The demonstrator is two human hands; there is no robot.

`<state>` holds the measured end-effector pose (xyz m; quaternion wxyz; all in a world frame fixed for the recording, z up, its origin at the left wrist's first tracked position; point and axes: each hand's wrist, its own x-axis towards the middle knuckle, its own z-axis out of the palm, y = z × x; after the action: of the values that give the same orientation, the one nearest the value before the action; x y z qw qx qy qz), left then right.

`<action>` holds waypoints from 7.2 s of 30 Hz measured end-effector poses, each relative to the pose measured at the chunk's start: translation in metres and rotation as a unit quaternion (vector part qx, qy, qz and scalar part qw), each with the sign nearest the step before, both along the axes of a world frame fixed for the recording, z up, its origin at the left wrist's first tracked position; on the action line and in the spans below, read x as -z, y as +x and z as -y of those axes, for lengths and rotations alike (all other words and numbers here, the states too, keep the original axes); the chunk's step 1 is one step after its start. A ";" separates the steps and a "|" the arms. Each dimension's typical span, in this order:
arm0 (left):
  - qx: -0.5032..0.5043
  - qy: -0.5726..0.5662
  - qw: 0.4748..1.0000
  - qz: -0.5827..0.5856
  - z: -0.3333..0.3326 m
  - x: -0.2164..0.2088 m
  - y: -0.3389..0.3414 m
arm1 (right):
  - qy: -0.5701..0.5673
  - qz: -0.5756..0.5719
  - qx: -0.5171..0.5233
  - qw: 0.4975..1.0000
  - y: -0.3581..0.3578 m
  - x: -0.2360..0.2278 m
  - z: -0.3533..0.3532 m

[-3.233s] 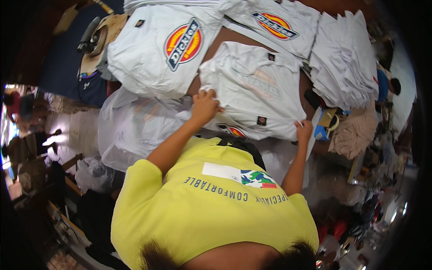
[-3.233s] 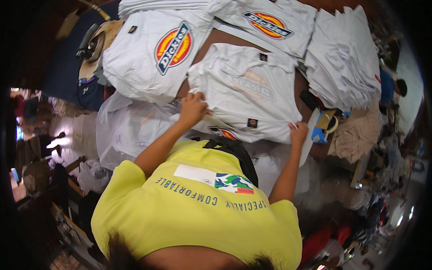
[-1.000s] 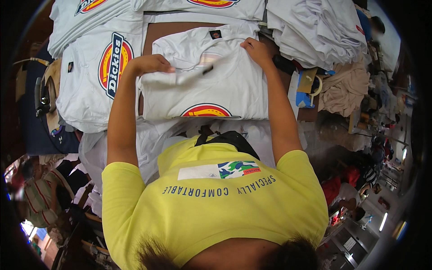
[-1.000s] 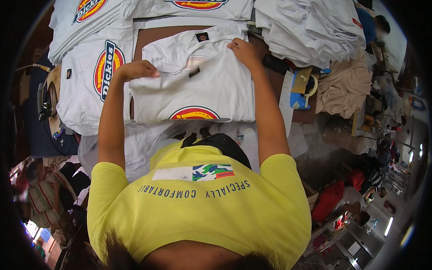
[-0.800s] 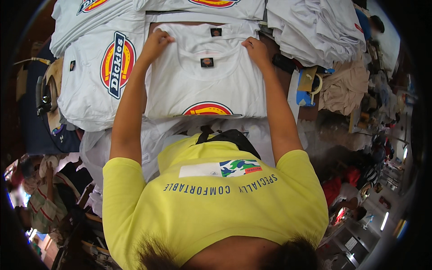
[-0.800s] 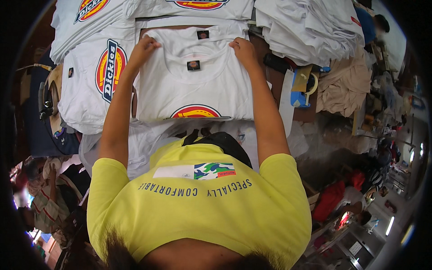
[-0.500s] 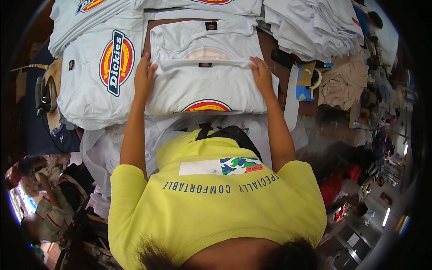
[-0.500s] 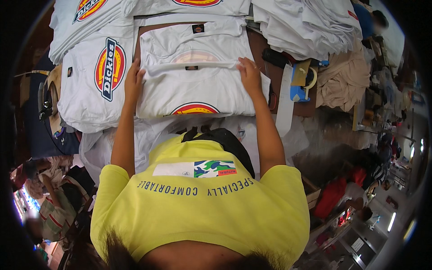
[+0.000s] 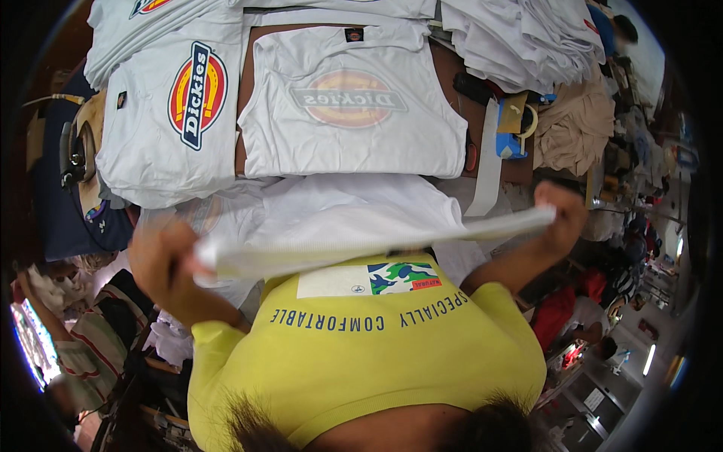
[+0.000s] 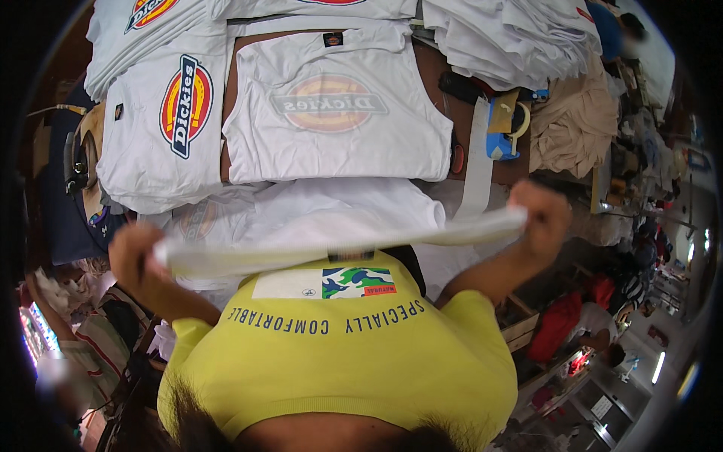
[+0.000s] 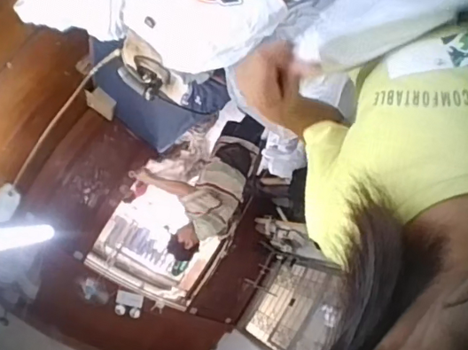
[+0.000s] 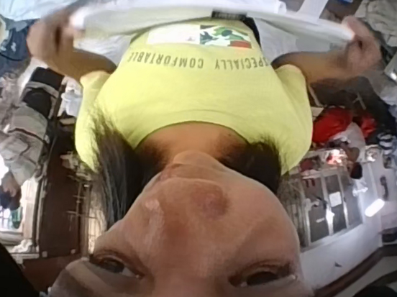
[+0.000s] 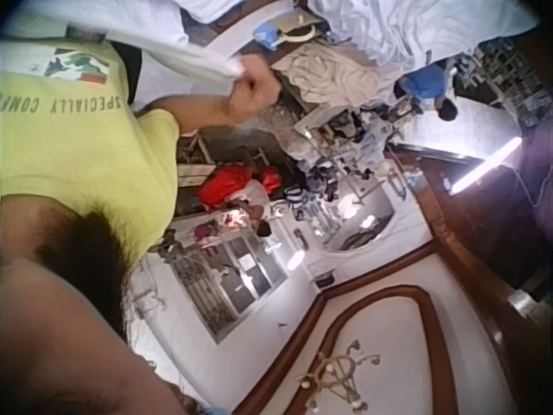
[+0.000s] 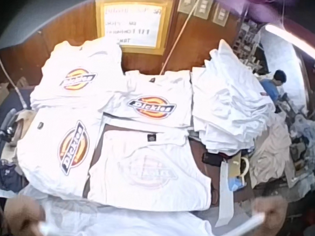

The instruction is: The person uses shears to trim excess threads from t-shirts and then folds and stacks the shirts on a work table.

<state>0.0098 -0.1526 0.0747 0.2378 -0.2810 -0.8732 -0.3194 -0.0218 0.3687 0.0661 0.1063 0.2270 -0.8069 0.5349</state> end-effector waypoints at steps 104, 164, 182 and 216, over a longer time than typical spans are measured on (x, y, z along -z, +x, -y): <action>-0.068 0.097 0.980 0.158 -0.018 0.194 -0.184 | 0.314 -0.176 0.172 0.917 -0.165 0.182 0.076; -0.150 0.131 0.953 0.229 -0.113 0.217 -0.091 | 0.411 0.286 0.354 0.790 -0.050 0.186 -0.002; -0.112 0.167 0.966 0.163 -0.111 0.237 -0.083 | 0.431 -0.080 0.142 0.888 -0.047 0.164 0.082; -0.117 0.175 0.969 0.129 -0.111 0.240 -0.081 | 0.379 -0.174 0.000 0.909 -0.085 0.189 0.177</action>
<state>-0.0716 -0.0418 -0.1653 0.2040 -0.0869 -0.8537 -0.4711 -0.1072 0.1916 -0.1233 0.1515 0.3398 -0.9174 0.1411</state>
